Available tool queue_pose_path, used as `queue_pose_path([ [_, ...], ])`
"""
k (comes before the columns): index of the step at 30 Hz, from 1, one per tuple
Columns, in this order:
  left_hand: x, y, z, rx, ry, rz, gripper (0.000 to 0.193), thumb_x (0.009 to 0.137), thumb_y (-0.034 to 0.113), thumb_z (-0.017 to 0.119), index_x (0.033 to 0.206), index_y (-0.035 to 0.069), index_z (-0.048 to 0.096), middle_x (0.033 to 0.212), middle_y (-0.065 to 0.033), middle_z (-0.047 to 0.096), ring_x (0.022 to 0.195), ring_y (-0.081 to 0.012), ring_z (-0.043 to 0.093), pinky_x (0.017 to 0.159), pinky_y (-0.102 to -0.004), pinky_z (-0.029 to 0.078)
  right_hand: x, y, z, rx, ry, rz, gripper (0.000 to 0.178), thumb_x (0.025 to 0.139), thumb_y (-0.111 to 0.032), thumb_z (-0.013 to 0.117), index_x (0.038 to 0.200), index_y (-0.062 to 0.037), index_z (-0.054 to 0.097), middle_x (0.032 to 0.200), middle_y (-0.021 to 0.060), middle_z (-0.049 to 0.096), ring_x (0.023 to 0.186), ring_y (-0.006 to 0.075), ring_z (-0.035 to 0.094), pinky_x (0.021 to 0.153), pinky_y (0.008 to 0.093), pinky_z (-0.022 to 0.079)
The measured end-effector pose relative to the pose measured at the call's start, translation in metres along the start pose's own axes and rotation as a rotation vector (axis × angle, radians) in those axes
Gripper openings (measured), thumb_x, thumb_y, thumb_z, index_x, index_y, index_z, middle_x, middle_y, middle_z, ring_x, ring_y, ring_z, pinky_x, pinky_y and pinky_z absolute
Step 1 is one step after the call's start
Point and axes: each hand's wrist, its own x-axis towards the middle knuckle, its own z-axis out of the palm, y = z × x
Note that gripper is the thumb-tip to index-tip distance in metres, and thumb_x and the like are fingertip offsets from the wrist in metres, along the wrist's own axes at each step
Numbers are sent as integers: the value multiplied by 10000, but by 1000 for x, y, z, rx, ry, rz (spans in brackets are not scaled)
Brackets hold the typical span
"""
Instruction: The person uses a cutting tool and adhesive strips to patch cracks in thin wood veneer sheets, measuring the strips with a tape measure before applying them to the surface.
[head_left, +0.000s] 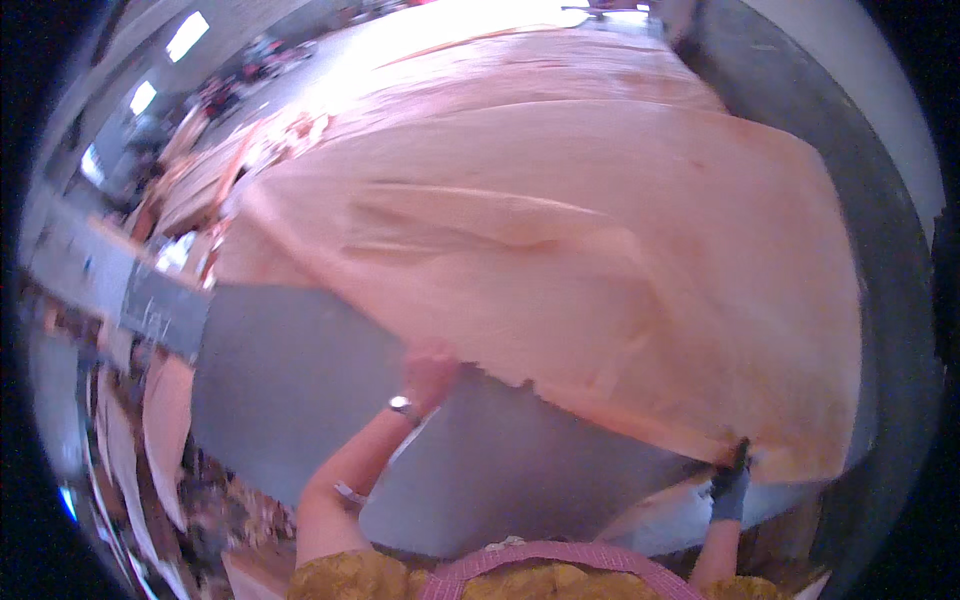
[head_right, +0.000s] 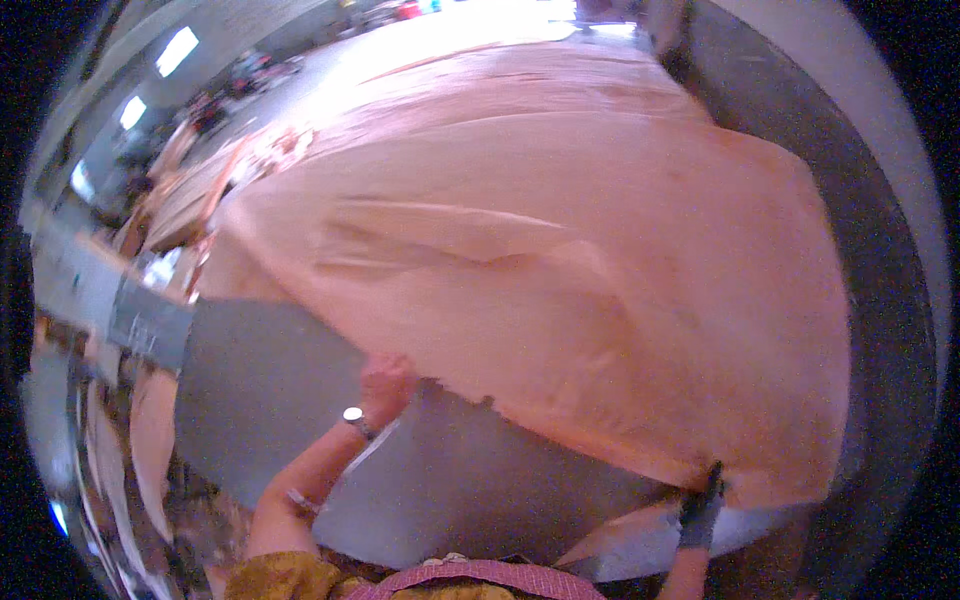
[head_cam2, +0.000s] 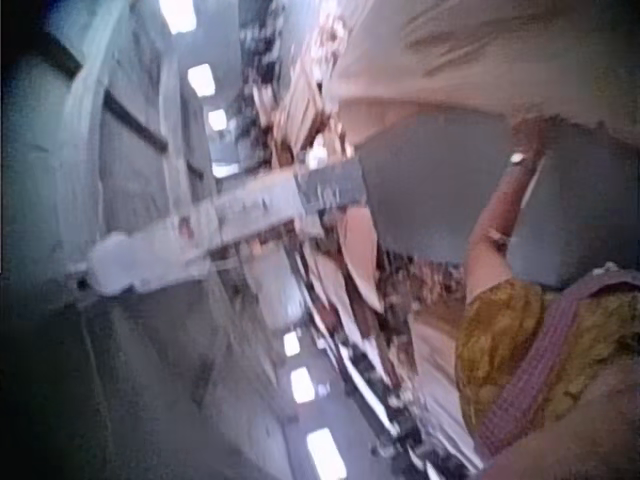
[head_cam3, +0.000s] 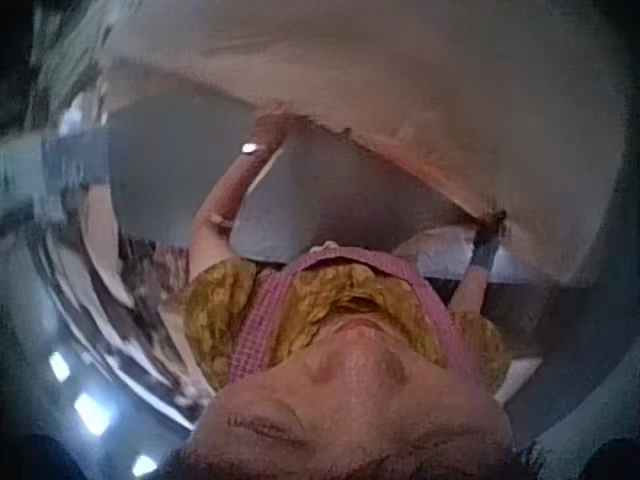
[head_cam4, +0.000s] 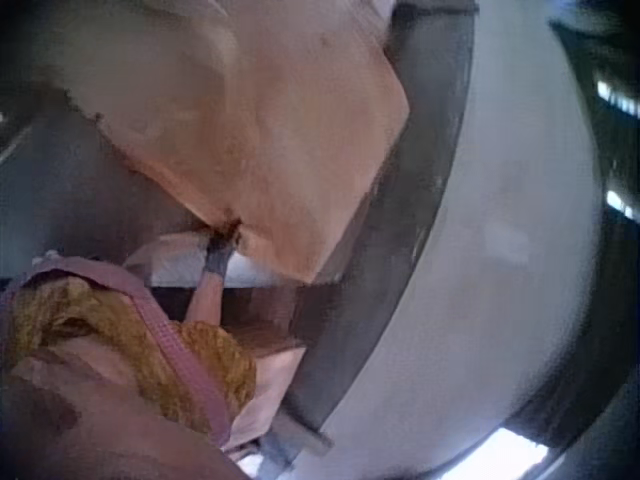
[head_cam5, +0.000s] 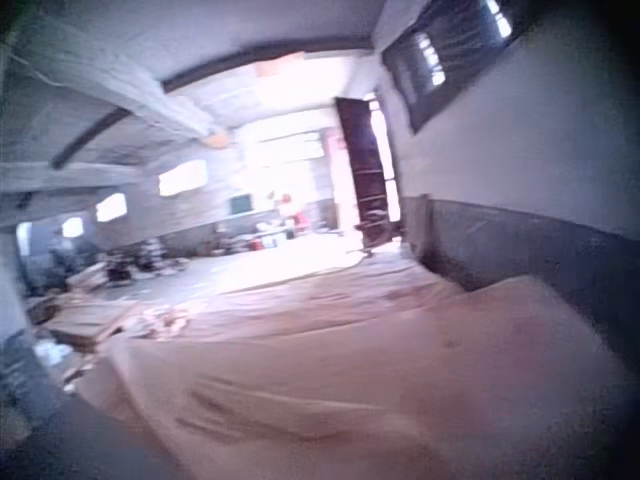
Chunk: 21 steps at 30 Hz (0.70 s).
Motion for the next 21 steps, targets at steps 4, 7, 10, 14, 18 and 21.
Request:
queue_pose_path([
  [4,-63,36,-60,-361,-180,-138,326,832,260,693,1104,84,650,1102,-129,674,994,-327,640,876,-430,513,-32,-9,-45,-21,-46,22,632,971,-486,539,1485,-147,394,1463,95,459,1300,266,463,1009,413,432],
  [7,-87,24,-64,-669,-233,-221,353,853,273,677,1142,71,659,1105,-149,665,955,-319,657,858,-433,524,-11,-40,-147,-464,128,-10,488,1006,-333,496,1471,-216,402,1477,95,423,1269,234,481,990,389,449],
  [10,-126,-54,-46,-972,-247,-402,384,876,263,683,1193,52,637,1135,-147,667,987,-270,662,859,-387,529,-16,-14,-106,-892,214,-415,397,992,-133,478,1388,-112,470,1373,109,494,1175,222,552,970,359,486],
  [14,-150,-161,-12,-1302,-156,-748,374,896,229,680,1201,19,626,1137,-121,668,999,-187,647,862,-318,519,-55,68,175,-887,-122,-825,322,948,-15,503,1262,-7,573,1241,107,588,1118,214,579,958,342,496],
  [18,-180,-262,-8,-1434,68,-922,371,897,209,679,1200,4,620,1131,-87,660,987,-156,625,875,-298,506,-154,205,552,-1272,-1007,-872,320,951,-167,588,1256,-74,613,1302,183,593,1185,353,572,996,424,473],
  [21,-205,-315,-14,-1488,143,-944,370,934,238,653,1239,36,597,1093,-53,654,953,-135,624,814,-293,514,-145,314,720,-1320,-1174,-1320,458,986,-312,533,1314,9,523,1347,241,531,1271,387,497,1030,463,445],
])
